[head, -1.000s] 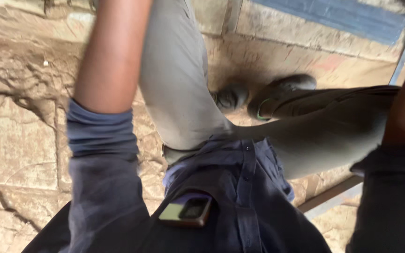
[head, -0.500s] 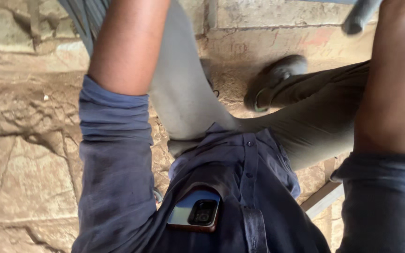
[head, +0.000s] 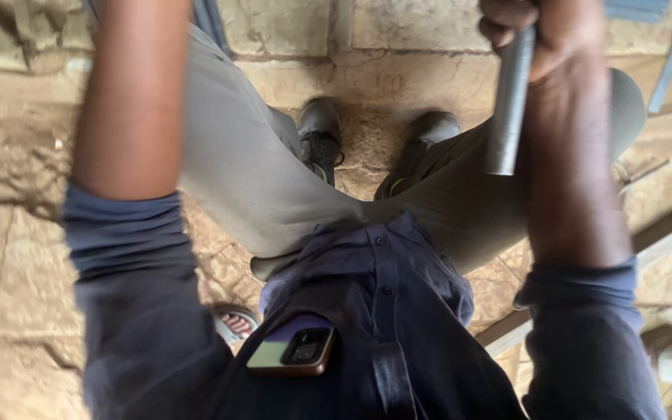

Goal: The person sits on the floor and uses a hammer and a chisel to mark or indent a series of metal rods. They repeatedly position the chisel on the rods and strike it with the hammer, then adjust the rods and repeat the process.

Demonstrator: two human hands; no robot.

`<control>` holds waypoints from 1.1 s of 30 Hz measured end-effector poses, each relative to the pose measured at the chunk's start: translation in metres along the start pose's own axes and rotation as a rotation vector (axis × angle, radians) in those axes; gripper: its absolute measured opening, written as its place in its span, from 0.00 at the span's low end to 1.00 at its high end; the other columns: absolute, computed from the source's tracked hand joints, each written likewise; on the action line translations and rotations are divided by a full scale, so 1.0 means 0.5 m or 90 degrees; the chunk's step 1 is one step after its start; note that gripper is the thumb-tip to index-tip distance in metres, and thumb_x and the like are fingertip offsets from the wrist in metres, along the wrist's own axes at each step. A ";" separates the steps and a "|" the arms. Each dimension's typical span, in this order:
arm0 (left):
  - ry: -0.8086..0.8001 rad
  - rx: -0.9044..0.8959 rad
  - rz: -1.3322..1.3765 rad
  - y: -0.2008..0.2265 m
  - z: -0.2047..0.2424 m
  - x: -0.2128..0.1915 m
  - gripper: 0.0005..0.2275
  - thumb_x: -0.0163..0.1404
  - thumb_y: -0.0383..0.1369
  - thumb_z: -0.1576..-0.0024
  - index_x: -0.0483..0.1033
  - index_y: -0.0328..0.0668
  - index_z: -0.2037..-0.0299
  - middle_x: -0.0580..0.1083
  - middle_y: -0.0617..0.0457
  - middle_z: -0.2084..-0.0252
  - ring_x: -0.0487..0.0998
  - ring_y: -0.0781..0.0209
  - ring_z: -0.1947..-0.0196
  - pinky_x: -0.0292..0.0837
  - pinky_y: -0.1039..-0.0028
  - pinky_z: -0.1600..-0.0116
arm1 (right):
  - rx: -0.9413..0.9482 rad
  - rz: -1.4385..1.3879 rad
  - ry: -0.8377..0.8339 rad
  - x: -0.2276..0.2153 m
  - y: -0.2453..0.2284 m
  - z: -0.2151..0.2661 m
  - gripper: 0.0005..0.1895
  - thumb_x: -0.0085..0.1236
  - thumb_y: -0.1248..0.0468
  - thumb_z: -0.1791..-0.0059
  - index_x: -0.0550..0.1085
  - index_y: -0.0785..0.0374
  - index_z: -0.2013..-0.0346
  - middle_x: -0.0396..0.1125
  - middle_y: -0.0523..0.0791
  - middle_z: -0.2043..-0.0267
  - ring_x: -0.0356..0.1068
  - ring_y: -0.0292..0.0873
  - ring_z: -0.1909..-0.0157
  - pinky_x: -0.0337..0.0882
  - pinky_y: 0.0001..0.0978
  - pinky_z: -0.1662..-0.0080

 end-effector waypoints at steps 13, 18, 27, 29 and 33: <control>-0.002 0.012 -0.036 0.005 0.071 -0.066 0.10 0.54 0.28 0.40 0.72 0.39 0.50 0.78 0.54 0.59 0.82 0.61 0.60 0.80 0.69 0.54 | 0.269 -0.138 -0.133 0.054 0.198 -0.088 0.12 0.53 0.63 0.40 0.65 0.56 0.67 0.59 0.37 0.73 0.59 0.30 0.74 0.64 0.25 0.65; -0.022 0.018 -0.048 -0.001 0.088 -0.051 0.10 0.54 0.28 0.40 0.72 0.40 0.51 0.78 0.54 0.59 0.81 0.62 0.60 0.79 0.70 0.53 | 0.196 -0.079 -0.117 0.047 0.180 -0.070 0.10 0.53 0.62 0.39 0.65 0.54 0.65 0.59 0.37 0.74 0.58 0.30 0.76 0.62 0.25 0.66; -0.094 0.027 -0.096 -0.011 -0.001 0.060 0.09 0.54 0.28 0.40 0.72 0.40 0.51 0.78 0.56 0.60 0.80 0.64 0.60 0.78 0.71 0.53 | 0.153 0.025 0.001 0.019 0.153 -0.028 0.14 0.55 0.64 0.43 0.63 0.52 0.72 0.59 0.36 0.75 0.59 0.32 0.76 0.62 0.29 0.66; -0.081 0.027 -0.117 -0.010 -0.040 0.069 0.09 0.54 0.28 0.41 0.72 0.40 0.51 0.77 0.56 0.60 0.80 0.64 0.60 0.78 0.72 0.53 | 0.154 0.032 0.018 0.018 0.149 -0.028 0.13 0.56 0.63 0.44 0.64 0.52 0.71 0.59 0.36 0.76 0.59 0.31 0.76 0.62 0.28 0.67; -0.031 -0.003 -0.157 -0.027 -0.099 0.029 0.09 0.54 0.28 0.41 0.72 0.41 0.51 0.77 0.56 0.60 0.80 0.65 0.59 0.77 0.72 0.53 | 0.175 0.058 0.032 0.021 0.154 -0.026 0.13 0.59 0.61 0.43 0.66 0.52 0.69 0.58 0.35 0.77 0.57 0.30 0.78 0.60 0.26 0.70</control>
Point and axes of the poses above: each hand's wrist, its own z-axis away from the middle knuckle, its own x-axis out of the palm, y = z × x, the point moved 6 cm from there along -z, towards the middle knuckle
